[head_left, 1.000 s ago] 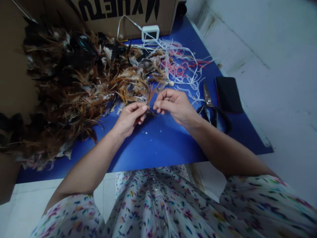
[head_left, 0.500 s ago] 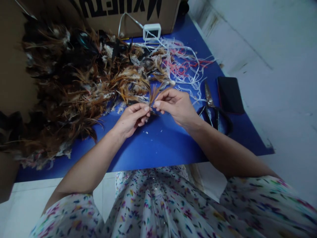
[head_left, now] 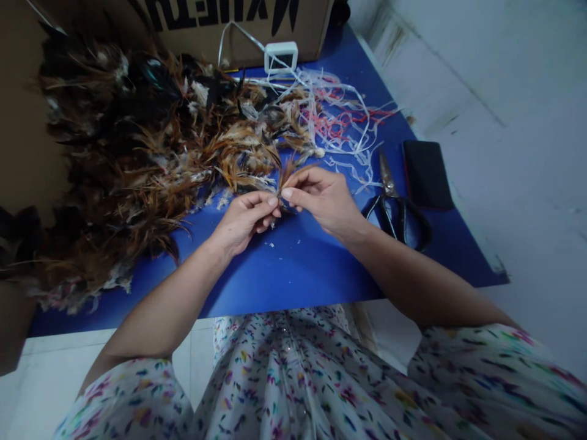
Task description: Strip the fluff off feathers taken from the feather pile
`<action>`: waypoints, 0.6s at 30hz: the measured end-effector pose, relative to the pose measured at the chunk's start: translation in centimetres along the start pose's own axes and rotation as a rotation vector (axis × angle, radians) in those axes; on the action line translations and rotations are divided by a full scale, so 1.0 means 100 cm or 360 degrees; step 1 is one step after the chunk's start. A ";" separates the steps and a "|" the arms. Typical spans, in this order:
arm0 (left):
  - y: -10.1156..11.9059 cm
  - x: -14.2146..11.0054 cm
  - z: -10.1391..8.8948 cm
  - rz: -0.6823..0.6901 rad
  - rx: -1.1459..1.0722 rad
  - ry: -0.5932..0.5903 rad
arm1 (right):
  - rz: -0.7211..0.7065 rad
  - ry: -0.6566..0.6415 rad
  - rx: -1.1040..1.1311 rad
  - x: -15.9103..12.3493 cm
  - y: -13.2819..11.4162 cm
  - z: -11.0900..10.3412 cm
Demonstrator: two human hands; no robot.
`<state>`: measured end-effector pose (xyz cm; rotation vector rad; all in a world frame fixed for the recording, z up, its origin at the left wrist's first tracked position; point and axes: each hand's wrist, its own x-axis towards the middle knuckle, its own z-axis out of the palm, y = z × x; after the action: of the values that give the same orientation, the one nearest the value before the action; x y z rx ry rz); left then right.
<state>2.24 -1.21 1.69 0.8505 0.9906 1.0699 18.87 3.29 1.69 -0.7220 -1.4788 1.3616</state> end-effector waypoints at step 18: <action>0.000 0.000 -0.001 0.0011 0.0024 0.0041 | -0.0072 -0.0007 -0.0032 -0.002 0.007 0.000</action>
<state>2.19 -1.25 1.65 0.8549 1.0192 1.0829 18.81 3.29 0.97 -0.6942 -1.5056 1.3167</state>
